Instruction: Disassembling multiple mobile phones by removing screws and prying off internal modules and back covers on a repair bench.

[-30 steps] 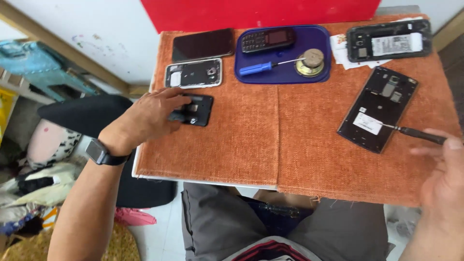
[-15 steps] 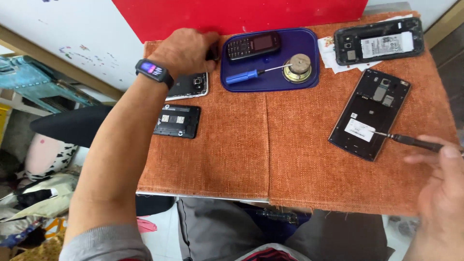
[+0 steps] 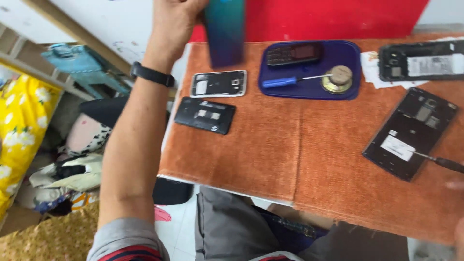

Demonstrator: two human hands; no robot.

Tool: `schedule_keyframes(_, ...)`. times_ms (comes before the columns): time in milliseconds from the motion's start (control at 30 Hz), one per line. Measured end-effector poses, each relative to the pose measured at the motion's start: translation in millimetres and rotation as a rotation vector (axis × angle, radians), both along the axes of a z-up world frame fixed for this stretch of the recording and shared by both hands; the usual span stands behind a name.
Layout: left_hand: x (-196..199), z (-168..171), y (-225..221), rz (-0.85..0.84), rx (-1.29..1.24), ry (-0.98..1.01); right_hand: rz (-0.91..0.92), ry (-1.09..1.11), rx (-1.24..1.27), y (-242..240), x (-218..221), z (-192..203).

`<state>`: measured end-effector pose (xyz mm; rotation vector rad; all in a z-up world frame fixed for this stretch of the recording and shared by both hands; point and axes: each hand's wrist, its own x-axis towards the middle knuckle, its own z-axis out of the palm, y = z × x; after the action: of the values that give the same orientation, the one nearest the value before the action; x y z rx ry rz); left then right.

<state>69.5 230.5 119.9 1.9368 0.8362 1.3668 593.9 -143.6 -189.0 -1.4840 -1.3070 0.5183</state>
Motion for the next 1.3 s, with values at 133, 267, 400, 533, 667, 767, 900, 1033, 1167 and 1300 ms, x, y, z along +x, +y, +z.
schedule_keyframes(133, 17, 10, -69, -0.176, -0.246, -0.099, -0.012, 0.089, 0.035, 15, -13, 5)
schedule_keyframes(267, 33, -10, -123, -0.301, -0.347, -0.302, -0.090, 0.205, 0.063, 6, -9, 27)
schedule_keyframes(400, 43, -32, -152, -0.289, -0.465, -0.397, -0.242, 0.428, 0.147, 5, -56, 104)
schedule_keyframes(533, 45, -39, -175, -0.461, -0.456, -0.524, -0.267, 0.417, 0.211, 9, -59, 115)
schedule_keyframes(667, 39, -41, -188, -0.448, -0.466, -0.507, -0.266, 0.332, 0.235, 7, -62, 117)
schedule_keyframes(767, 33, -45, -190, -0.453, -0.460, -0.511, -0.269, 0.319, 0.219, 8, -60, 116)
schedule_keyframes(900, 32, -49, -191, -0.449, -0.507, -0.545, -0.257, 0.325, 0.244, 11, -49, 107)
schedule_keyframes(1033, 36, -56, -188, -0.479, -0.511, -0.650, -0.289, 0.320, 0.203, 9, -61, 119)
schedule_keyframes(1167, 41, -59, -188, -0.513, -0.593, -0.769, -0.313, 0.333, 0.192, 9, -65, 123)
schedule_keyframes(1300, 43, -52, -196, -0.496, -0.592, -0.768, -0.306, 0.342, 0.199, 7, -65, 125)
